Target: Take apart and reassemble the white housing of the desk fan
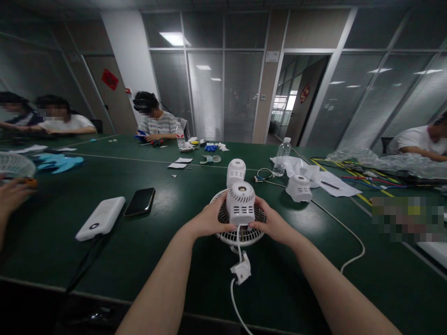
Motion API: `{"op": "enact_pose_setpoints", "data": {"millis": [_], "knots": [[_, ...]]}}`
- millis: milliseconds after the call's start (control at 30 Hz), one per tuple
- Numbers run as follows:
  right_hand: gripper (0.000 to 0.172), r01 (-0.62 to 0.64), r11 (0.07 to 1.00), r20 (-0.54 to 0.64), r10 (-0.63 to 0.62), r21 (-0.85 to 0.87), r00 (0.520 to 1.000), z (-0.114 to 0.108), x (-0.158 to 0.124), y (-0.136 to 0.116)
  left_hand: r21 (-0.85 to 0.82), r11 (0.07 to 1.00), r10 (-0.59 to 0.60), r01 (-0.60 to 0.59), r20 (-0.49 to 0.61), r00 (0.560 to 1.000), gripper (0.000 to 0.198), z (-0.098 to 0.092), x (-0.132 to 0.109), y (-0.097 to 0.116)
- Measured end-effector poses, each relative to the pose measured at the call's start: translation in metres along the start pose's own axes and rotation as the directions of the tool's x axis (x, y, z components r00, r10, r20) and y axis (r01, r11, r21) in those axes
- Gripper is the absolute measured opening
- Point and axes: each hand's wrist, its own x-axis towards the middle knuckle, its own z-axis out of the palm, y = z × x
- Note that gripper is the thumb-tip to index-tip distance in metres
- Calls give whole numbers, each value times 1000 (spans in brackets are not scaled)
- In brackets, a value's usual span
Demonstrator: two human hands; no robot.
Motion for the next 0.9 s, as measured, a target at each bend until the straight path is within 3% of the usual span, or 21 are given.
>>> {"op": "enact_pose_setpoints", "data": {"millis": [200, 500, 900], "knots": [[82, -26, 1000, 4, 26, -3, 1000, 0, 0, -1, 99, 995, 5, -3, -16, 1000, 108, 1, 2, -3], [82, -51, 998, -11, 51, -37, 999, -1, -1, -10, 8, 1000, -4, 3, 19, 1000, 108, 0, 2, 1], [86, -13, 1000, -25, 12, -27, 1000, -2, -1, -5, 138, 990, 6, -8, 20, 1000, 100, -2, 4, -3]]}}
